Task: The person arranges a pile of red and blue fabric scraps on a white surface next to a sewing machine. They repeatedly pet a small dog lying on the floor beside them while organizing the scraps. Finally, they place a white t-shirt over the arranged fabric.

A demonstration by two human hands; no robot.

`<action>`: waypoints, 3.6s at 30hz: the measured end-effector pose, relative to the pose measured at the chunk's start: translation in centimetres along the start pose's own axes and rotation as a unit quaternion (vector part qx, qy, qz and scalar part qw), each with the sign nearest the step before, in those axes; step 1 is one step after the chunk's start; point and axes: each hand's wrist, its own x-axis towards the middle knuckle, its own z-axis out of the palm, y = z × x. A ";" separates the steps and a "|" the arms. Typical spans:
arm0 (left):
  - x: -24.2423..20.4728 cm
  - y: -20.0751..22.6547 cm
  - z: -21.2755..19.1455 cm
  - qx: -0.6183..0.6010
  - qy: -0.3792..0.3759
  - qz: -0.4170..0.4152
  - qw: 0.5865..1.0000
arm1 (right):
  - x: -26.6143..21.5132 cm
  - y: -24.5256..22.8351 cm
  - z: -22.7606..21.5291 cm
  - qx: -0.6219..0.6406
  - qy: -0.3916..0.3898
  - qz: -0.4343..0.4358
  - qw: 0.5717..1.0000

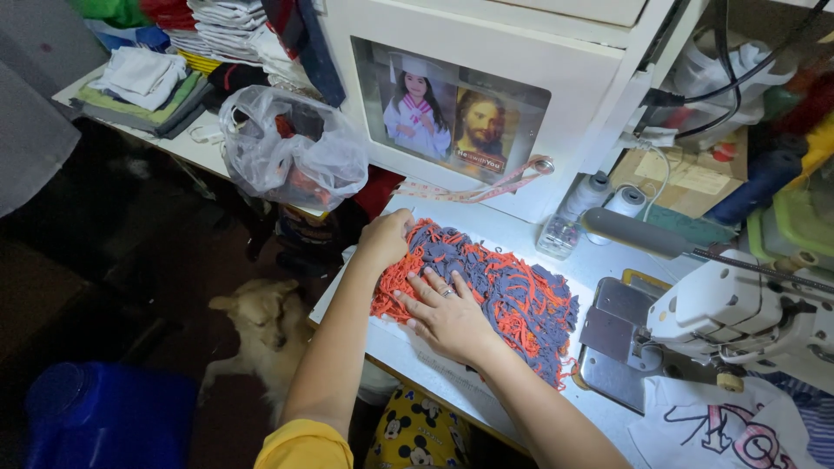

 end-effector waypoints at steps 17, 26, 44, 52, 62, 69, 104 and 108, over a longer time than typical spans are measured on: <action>6.7 -2.1 6.2 -0.059 0.182 0.165 0.968 | 0.1 0.0 0.0 0.009 -0.012 0.007 1.000; 8.8 -2.9 8.1 -0.060 0.197 0.227 0.952 | -0.1 -0.1 0.1 0.016 0.008 0.002 1.000; 5.1 2.3 6.9 0.068 0.044 0.175 0.981 | -0.3 -0.5 -1.6 0.048 -0.008 0.015 0.999; -4.7 -2.2 5.9 -0.129 0.296 0.280 0.904 | -2.3 5.7 -8.3 0.261 0.093 0.130 0.952; -11.8 -0.4 12.5 0.057 0.277 0.267 0.921 | 4.4 13.3 2.5 0.038 0.027 0.178 0.983; -12.5 -0.7 11.8 -0.019 0.292 0.264 0.919 | 3.2 10.6 0.1 -0.038 0.105 0.165 0.980; -13.9 -3.5 5.7 -0.087 0.104 0.136 0.981 | -0.9 1.7 -1.1 0.005 0.176 -0.053 0.983; -12.9 -3.7 7.7 -0.037 0.159 0.175 0.971 | -2.2 1.3 1.0 -0.066 0.186 -0.023 0.980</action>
